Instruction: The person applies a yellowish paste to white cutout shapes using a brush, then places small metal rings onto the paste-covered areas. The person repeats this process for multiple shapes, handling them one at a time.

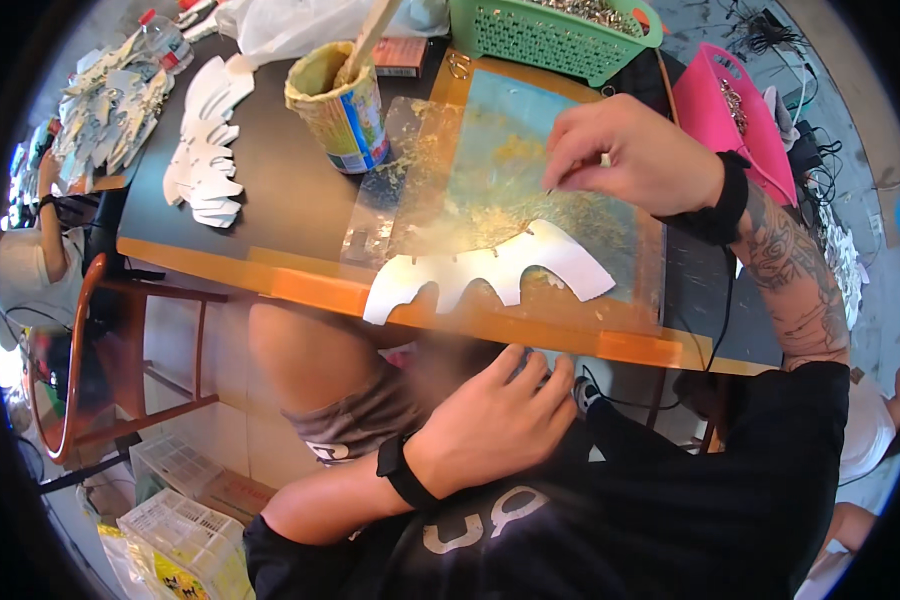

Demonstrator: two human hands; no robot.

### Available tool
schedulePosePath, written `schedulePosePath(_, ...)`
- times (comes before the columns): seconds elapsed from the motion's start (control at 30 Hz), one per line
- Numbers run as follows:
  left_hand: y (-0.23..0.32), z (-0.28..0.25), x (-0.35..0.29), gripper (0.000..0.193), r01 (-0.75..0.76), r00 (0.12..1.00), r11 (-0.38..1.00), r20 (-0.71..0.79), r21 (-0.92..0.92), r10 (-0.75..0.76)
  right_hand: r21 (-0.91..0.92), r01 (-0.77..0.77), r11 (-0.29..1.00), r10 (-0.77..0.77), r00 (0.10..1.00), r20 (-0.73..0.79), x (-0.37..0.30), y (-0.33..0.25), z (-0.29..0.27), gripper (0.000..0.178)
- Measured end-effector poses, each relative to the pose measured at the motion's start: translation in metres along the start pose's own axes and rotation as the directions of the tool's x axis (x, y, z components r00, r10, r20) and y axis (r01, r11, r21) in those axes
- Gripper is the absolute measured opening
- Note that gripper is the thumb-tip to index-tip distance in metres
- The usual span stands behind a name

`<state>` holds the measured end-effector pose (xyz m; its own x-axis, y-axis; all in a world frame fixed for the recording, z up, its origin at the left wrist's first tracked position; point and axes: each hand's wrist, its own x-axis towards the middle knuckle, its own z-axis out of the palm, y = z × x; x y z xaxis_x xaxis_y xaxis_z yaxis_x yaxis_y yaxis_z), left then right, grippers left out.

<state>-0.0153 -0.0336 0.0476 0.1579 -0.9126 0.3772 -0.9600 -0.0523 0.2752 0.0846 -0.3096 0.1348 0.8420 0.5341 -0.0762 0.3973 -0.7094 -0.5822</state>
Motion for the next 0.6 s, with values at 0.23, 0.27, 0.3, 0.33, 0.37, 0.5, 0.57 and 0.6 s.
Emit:
schedulePosePath(0.23, -0.008, 0.015, 0.028, 0.034, 0.107, 0.993, 0.992, -0.05, 0.059, -0.104, -0.322, 0.293, 0.9, -0.232, 0.949, 0.215, 0.011, 0.008, 0.04, 0.027)
schedulePosePath(0.27, -0.009, 0.018, 0.029, 0.043, 0.12, 0.993, 0.985, -0.005, 0.123, -0.12, -0.323, 0.288, 0.902, -0.25, 0.956, 0.155, 0.009, 0.006, 0.042, 0.03)
schedulePosePath(0.3, -0.011, 0.02, 0.03, 0.046, 0.152, 0.988, 0.978, 0.005, 0.143, -0.154, -0.325, 0.283, 0.902, -0.267, 0.959, 0.094, 0.008, 0.003, 0.044, 0.033)
schedulePosePath(0.33, -0.012, 0.022, 0.03, 0.049, 0.183, 0.982, 0.969, 0.009, 0.164, -0.187, -0.343, 0.255, 0.904, -0.23, 0.966, 0.115, 0.003, 0.0, 0.038, 0.041)
schedulePosePath(0.37, -0.014, 0.024, 0.031, 0.052, 0.212, 0.976, 0.96, 0.013, 0.185, -0.218, -0.364, 0.228, 0.903, -0.214, 0.974, 0.08, -0.004, -0.001, 0.036, 0.041)
schedulePosePath(0.5, -0.008, 0.033, 0.035, 0.067, 0.29, 0.948, 0.953, 0.111, 0.086, -0.299, -0.458, 0.131, 0.879, -0.164, 0.986, -0.033, -0.032, 0.0, 0.043, 0.041)
schedulePosePath(0.57, -0.002, 0.035, 0.037, 0.07, 0.285, 0.948, 0.956, 0.127, 0.063, -0.291, -0.507, 0.091, 0.857, -0.162, 0.982, -0.098, -0.043, -0.002, 0.055, 0.036)
schedulePosePath(0.6, -0.002, 0.036, 0.036, 0.072, 0.284, 0.947, 0.956, 0.134, 0.068, -0.291, -0.509, 0.084, 0.857, -0.156, 0.983, -0.1, -0.046, -0.001, 0.061, 0.044)
